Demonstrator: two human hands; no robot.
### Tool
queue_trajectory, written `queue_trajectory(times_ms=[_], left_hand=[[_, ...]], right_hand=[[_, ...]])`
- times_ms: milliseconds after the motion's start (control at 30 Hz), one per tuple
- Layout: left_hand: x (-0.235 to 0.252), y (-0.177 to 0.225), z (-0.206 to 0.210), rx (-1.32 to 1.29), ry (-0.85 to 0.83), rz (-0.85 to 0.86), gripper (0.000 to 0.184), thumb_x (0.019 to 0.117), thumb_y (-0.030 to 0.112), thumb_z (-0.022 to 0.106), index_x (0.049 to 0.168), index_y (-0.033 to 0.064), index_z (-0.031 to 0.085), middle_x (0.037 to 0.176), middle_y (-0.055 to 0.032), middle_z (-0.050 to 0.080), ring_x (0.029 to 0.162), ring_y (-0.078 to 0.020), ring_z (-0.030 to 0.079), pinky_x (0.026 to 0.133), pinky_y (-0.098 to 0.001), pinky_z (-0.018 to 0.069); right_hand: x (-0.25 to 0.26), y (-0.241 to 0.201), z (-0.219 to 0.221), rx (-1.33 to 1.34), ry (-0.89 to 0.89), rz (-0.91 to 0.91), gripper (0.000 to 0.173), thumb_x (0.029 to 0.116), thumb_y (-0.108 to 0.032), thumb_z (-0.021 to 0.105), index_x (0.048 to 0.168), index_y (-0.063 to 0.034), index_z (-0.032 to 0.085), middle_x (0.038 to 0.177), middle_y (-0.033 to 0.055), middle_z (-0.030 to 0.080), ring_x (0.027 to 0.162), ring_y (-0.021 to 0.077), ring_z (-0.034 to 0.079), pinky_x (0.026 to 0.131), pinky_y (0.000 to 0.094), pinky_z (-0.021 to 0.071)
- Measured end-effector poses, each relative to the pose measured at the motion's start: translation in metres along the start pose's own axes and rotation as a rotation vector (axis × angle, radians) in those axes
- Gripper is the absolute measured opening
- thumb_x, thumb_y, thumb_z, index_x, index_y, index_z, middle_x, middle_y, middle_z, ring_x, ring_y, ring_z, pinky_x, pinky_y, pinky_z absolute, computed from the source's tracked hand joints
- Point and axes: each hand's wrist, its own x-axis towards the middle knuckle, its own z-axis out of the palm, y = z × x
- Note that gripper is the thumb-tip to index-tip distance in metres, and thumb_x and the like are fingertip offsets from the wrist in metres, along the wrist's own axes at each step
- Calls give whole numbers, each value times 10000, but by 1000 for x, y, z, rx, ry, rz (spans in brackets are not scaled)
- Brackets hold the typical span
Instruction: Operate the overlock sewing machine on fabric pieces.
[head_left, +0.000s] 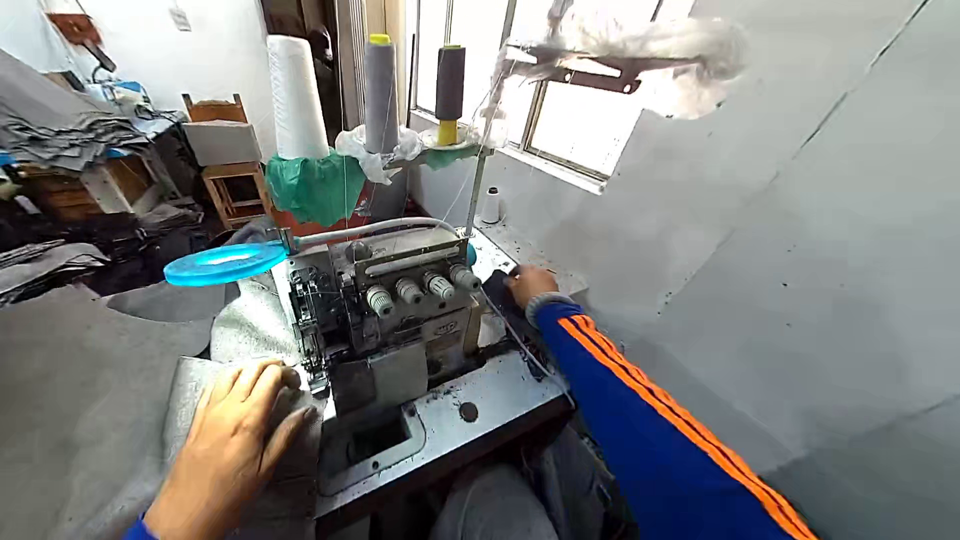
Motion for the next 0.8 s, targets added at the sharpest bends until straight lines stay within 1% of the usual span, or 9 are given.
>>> queue_trajectory(times_ms=[67, 133, 233, 300, 400, 467, 567, 700, 800], left_hand=[[8, -7, 1, -4, -40, -24, 709, 946, 723, 387, 1098, 105, 700, 1154, -128, 698, 1103, -386, 647, 889, -613, 493], [12, -11, 1, -11, -57, 0, 724, 928, 753, 397, 1076, 110, 695, 1050, -106, 698, 1017, -350, 664, 844, -584, 506], [20, -14, -7, -184, -170, 52, 495, 938, 583, 601, 1032, 109, 705, 917, -58, 706, 909, -273, 668, 848, -538, 504], [30, -17, -17, -343, -251, 54, 326, 942, 410, 685, 957, 89, 738, 878, -64, 692, 901, -249, 648, 883, -514, 475], [37, -18, -32, -560, -321, 31, 208, 973, 260, 691, 979, 60, 748, 927, -29, 723, 921, -114, 660, 924, -357, 503], [36, -11, -38, -696, -282, 22, 157, 972, 170, 693, 956, 15, 715, 823, -1, 688, 750, -2, 623, 734, -180, 530], [33, -1, -49, -686, -236, 87, 177, 919, 210, 761, 919, 36, 730, 798, 23, 687, 727, 17, 611, 691, -154, 516], [26, 10, -63, -590, -123, 124, 168, 909, 259, 764, 880, 94, 762, 811, 57, 698, 757, 10, 622, 702, -149, 519], [22, 14, -68, -689, -77, 60, 137, 919, 217, 764, 882, 88, 736, 996, 13, 740, 873, -52, 699, 764, -198, 601]], right_hand=[[25, 1, 11, -116, -93, 74, 342, 953, -237, 711, 1183, 16, 698, 1251, 316, 647, 1222, 507, 590, 988, 711, 449], [31, 4, 14, -136, -100, 84, 338, 920, -234, 740, 1135, 26, 715, 1252, 327, 637, 1229, 520, 575, 973, 718, 451], [-7, 7, -1, -6, 51, -70, 408, 931, -164, 720, 1217, 117, 643, 1282, 423, 556, 1221, 626, 513, 970, 798, 389], [-57, 1, -13, 121, 208, -250, 346, 958, -89, 663, 1213, 131, 584, 1103, 408, 613, 1049, 617, 595, 870, 790, 439], [-148, -5, -7, 425, 418, -508, 448, 909, -130, 673, 1294, 36, 517, 932, 196, 675, 786, 346, 672, 656, 577, 544], [-206, -22, 0, 630, 293, -523, 626, 924, -159, 696, 1472, -18, 428, 1100, 49, 733, 926, 90, 716, 798, 354, 620], [-259, -77, 35, 872, 179, -489, 513, 961, -82, 666, 1404, 117, 501, 1130, 101, 747, 960, 80, 728, 844, 305, 622], [-266, -140, 87, 1082, 180, -554, 270, 986, -53, 594, 1213, 80, 650, 1051, 90, 758, 941, 91, 737, 837, 275, 628], [-269, -165, 93, 1281, 32, -590, 241, 992, -30, 581, 1201, 77, 635, 1007, 69, 753, 912, 92, 730, 822, 272, 624]])
